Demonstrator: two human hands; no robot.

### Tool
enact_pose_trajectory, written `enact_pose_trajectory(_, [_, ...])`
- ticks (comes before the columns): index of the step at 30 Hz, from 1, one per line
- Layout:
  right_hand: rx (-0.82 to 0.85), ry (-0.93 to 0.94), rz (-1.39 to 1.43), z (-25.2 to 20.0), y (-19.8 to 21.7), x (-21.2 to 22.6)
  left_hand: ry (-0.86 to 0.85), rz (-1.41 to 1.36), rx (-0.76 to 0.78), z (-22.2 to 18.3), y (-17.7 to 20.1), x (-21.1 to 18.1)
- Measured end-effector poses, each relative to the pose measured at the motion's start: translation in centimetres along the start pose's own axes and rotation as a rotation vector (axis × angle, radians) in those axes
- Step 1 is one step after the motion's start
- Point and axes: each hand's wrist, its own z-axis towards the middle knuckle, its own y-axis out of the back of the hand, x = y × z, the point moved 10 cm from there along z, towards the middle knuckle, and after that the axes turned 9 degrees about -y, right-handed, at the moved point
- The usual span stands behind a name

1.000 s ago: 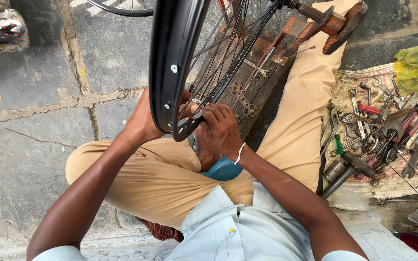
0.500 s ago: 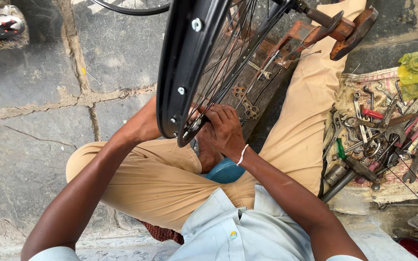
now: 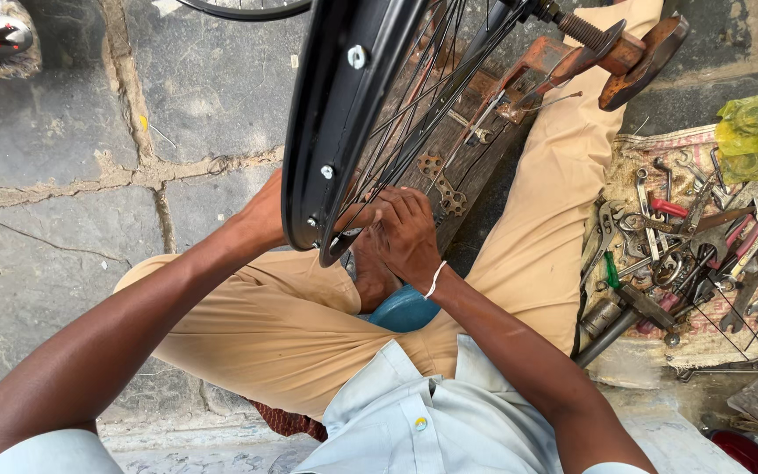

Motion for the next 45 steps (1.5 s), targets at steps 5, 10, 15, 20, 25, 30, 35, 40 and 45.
enact_pose_trajectory(5, [-0.012, 0.016, 0.003, 0.0, 1.1, 1.4, -0.022, -0.538, -0.073, -0.6, 0.1, -0.5])
enact_pose_trajectory(10, [-0.067, 0.065, 0.149, 0.2, 2.9, 4.1, 0.087, -1.107, -0.031, -0.7, -2.1, -0.5])
enact_pose_trajectory(15, [-0.093, 0.054, 0.16, 0.2, 3.7, 5.1, 0.16, -1.609, 0.058, -1.8, -1.6, -1.2])
enact_pose_trajectory(20, [-0.073, 0.04, 0.237, 0.0, 4.1, 6.0, -0.047, -1.34, 0.14, -1.6, -0.4, -2.9])
enact_pose_trajectory(25, [-0.061, 0.0, 0.168, 0.1, 3.0, 4.0, 0.058, -0.295, 0.184, -0.7, 1.4, -2.3])
enact_pose_trajectory(30, [-0.065, 0.008, 0.095, -0.2, 1.2, 1.3, 0.05, -0.088, 0.097, -0.3, 0.6, -1.7])
enact_pose_trajectory(35, [-0.086, 0.061, 0.111, -0.4, 1.5, 2.0, 0.018, -0.836, 0.142, -2.1, 1.0, 1.8])
enact_pose_trajectory(40, [-0.115, 0.082, 0.221, -0.3, 3.0, 4.7, -0.018, -1.448, 0.22, -1.8, -2.3, 3.5])
enact_pose_trajectory(45, [-0.15, 0.111, 0.269, 0.0, 3.6, 6.1, -0.018, -1.545, 0.298, -0.5, -3.1, 0.4])
